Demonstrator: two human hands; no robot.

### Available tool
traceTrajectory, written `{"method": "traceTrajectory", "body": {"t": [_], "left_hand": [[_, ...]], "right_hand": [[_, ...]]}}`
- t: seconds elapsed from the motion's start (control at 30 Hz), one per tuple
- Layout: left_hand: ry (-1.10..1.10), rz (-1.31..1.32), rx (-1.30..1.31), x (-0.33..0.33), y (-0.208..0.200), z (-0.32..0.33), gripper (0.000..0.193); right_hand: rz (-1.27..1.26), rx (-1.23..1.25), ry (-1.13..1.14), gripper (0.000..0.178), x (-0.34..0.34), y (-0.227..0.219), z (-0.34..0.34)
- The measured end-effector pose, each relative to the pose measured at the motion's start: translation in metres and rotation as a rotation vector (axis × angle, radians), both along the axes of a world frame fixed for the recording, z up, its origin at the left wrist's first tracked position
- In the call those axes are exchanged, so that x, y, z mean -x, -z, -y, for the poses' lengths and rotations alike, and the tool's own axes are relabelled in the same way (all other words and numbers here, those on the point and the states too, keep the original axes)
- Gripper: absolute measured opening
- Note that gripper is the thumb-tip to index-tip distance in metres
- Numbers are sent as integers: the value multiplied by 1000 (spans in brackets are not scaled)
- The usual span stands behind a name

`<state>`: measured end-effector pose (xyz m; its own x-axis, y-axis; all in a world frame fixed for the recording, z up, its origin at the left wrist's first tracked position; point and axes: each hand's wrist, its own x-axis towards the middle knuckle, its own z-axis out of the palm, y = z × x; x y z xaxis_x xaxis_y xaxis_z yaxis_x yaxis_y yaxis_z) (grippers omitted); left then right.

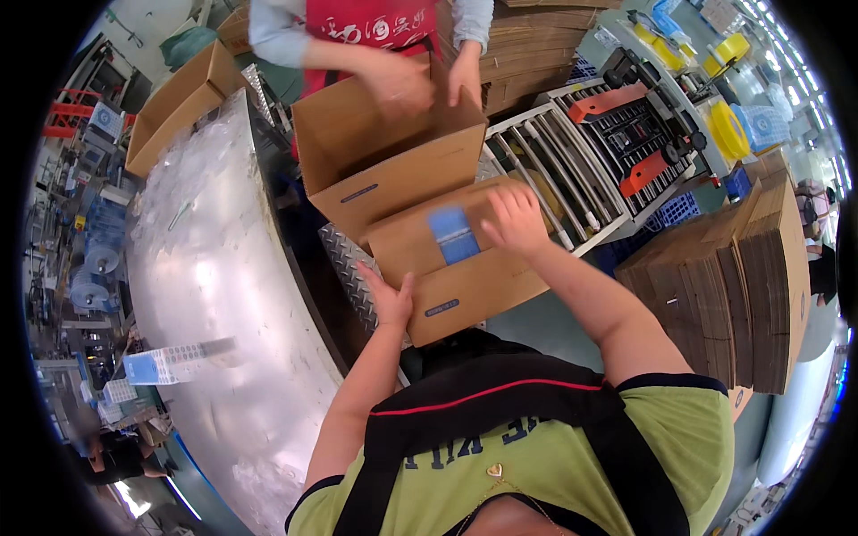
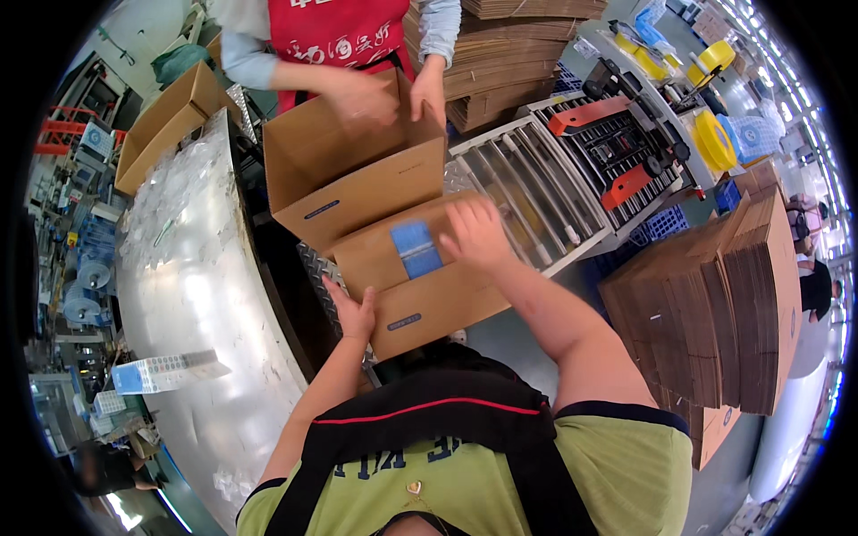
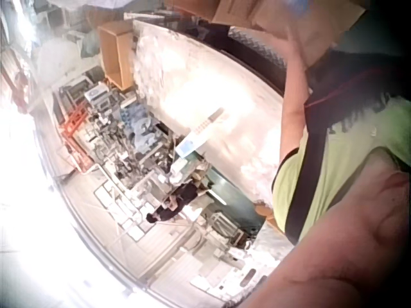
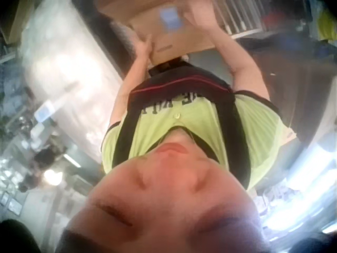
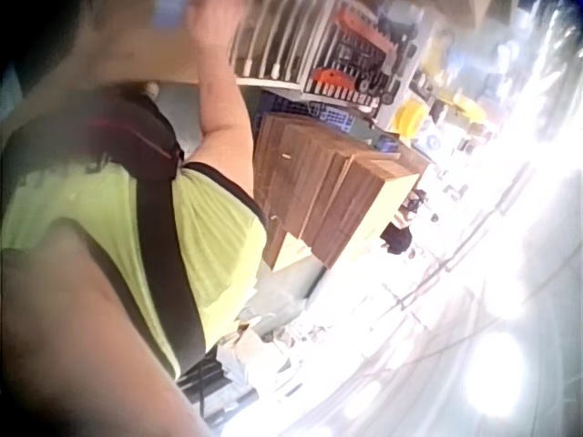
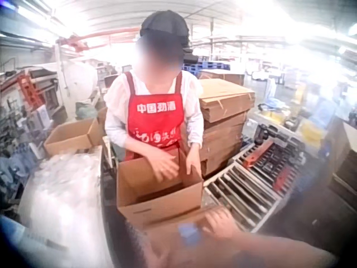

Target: The person repeatedly places bubble wrap and stacks of blue product boxes into cardboard shipping boxes on a metal table, then closes the flaps and moves the boxes to a nearby roller conveyor. A coworker assists by handing over boxes and bubble wrap.

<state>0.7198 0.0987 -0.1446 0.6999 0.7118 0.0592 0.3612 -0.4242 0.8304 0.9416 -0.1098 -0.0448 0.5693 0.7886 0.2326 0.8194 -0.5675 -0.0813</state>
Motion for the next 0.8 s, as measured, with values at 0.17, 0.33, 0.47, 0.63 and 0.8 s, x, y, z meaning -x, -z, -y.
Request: {"method": "traceTrajectory", "body": {"t": [0.17, 0.33, 0.47, 0.63, 0.8], "left_hand": [[-38, 12, 485, -8, -1, 3, 76], [-113, 117, 515, -20, -3, 48, 65], [-205, 245, 596, -89, -15, 137, 67], [-259, 251, 535, -237, -10, 239, 70], [-132, 243, 662, -386, -15, 289, 69]], "right_hand": [[-67, 38, -39, 57, 40, 46, 56], [-185, 25, -108, 53, -11, 45, 69], [-131, 117, 228, 52, -39, 43, 94], [-283, 86, 309, 56, -140, 45, 141], [-343, 182, 405, 57, -276, 37, 202]]}}
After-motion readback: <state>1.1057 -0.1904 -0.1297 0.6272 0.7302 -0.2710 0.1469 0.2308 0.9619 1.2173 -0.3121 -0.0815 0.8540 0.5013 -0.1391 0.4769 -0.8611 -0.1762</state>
